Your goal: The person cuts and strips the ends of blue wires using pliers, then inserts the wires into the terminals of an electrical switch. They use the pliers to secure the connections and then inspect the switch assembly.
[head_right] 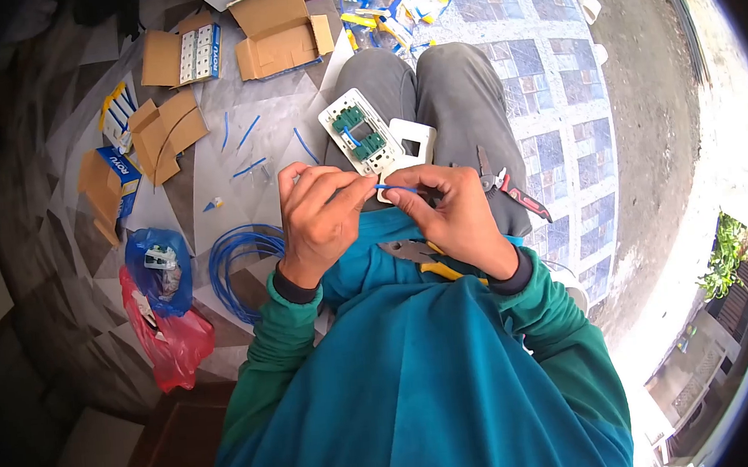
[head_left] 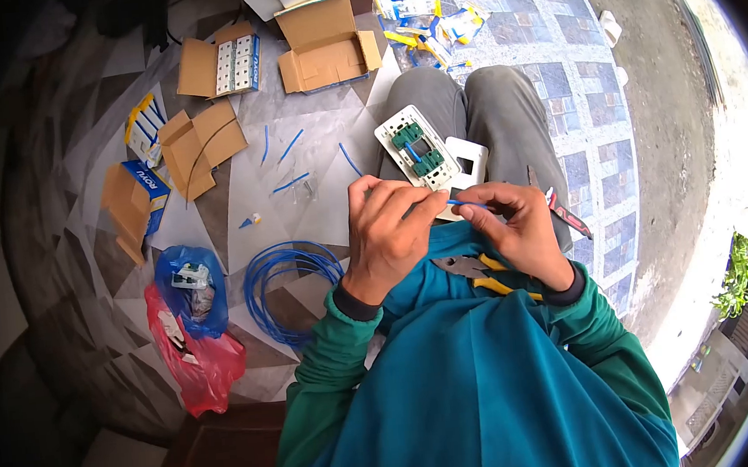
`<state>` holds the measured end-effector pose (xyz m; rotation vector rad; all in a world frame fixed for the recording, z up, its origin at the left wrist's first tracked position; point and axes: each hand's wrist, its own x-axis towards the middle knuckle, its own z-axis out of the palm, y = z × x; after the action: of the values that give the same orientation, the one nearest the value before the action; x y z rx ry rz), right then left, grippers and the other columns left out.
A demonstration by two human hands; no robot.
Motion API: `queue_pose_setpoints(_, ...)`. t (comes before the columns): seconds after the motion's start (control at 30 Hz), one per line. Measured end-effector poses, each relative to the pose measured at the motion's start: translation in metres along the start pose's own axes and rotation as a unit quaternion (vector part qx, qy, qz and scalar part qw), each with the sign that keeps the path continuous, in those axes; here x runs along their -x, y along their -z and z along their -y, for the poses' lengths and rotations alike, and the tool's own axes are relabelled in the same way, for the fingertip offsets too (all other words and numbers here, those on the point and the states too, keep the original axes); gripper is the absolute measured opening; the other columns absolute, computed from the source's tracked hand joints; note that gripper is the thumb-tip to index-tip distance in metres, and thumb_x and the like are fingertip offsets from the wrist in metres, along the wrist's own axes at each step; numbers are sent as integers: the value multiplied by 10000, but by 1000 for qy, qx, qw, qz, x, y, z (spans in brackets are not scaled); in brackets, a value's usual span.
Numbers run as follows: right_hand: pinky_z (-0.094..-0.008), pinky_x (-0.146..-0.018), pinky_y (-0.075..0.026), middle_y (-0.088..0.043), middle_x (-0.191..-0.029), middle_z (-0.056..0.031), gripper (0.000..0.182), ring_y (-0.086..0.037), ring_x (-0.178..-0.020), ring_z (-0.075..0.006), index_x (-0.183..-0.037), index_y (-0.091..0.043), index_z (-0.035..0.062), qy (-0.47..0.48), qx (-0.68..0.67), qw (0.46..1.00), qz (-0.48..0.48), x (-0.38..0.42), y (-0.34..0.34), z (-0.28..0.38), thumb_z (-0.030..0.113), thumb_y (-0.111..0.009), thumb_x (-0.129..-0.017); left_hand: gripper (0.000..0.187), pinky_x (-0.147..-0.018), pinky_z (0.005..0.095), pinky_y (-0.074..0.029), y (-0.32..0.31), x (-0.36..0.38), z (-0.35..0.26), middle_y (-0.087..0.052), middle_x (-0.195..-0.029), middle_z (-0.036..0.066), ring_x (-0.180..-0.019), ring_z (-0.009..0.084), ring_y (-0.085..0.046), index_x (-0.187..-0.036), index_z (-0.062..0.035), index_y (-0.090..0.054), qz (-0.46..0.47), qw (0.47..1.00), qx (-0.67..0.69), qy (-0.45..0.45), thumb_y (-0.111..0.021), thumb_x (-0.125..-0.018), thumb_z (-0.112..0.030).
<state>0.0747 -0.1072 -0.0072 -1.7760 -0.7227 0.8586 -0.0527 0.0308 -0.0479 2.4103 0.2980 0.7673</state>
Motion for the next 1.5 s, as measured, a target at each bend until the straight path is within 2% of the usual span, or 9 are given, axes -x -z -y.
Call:
queue_pose_setpoints(0.03,-271,-580,-473,-701,-792,-95,107,-617,-654,-108,-915,-697,-23,2,-1,1000,-1,0,3,2,49,-707,-837,196,-784,364,-387,1,-2,0,-635,-789,-12,-736,173,-605,-897,-96,-722,-23,1000,-17,-5,-773,-708,-84)
queue_pose_setpoints(0.1,-305,-553,-461,-644,-722,-90,101,-588,-585,-179,-885,-692,-14,90,180,979,-31,-2,10,3,45,-718,-807,177,-777,364,-387,5,-5,-2,-636,-778,-11,-728,176,-600,-880,-93,-716,-18,1000,-14,1,-774,-712,-91)
queue_pose_setpoints(0.2,-345,-522,-441,-569,-661,-90,80,-540,-544,-251,-827,-677,8,148,243,955,-82,-3,9,-4,49,-725,-779,142,-764,365,-388,4,-8,-4,-636,-756,-9,-709,181,-590,-840,-88,-701,-9,1000,-20,13,-773,-719,-102)
queue_pose_setpoints(0.3,-365,-505,-430,-559,-646,-79,92,-538,-544,-255,-805,-661,27,229,284,926,-101,-7,9,-12,60,-736,-763,113,-754,363,-390,0,-9,-5,-634,-734,-5,-688,186,-583,-799,-88,-682,2,999,-36,25,-767,-725,-104)
queue_pose_setpoints(0.67,-365,-511,-450,-572,-649,-72,132,-565,-567,-249,-756,-611,40,208,266,934,-119,-1,2,-24,58,-741,-739,132,-683,335,-397,-16,4,-18,-585,-616,-39,-572,169,-558,-724,-110,-645,-57,994,-57,79,-773,-698,-93)
queue_pose_setpoints(0.93,-356,-529,-465,-592,-677,-74,119,-590,-604,-251,-756,-610,35,236,240,940,-62,0,8,-27,53,-727,-741,159,-700,343,-367,-6,2,-16,-550,-614,-28,-587,179,-531,-675,-117,-594,2,993,-98,72,-741,-729,-146)
queue_pose_setpoints(1.2,-348,-465,-444,-552,-612,-78,173,-565,-517,-244,-715,-571,37,242,233,932,-137,6,-6,-28,49,-742,-739,232,-672,352,-356,-20,5,-26,-466,-554,-11,-542,190,-489,-617,-116,-514,18,991,-123,47,-714,-736,-128)
queue_pose_setpoints(1.33,-352,-448,-418,-540,-610,-74,194,-541,-504,-233,-708,-564,46,250,229,923,-182,4,-9,-35,56,-756,-733,243,-665,351,-357,-25,5,-29,-467,-544,-9,-530,200,-486,-606,-113,-503,4,992,-81,93,-705,-739,-125)
queue_pose_setpoints(1.5,-350,-454,-406,-531,-625,-64,191,-532,-530,-226,-711,-563,52,269,257,914,-159,6,-3,-34,37,-753,-721,243,-666,347,-358,-17,1,-30,-478,-543,-8,-528,210,-486,-602,-110,-502,19,991,-90,94,-695,-751,-113)
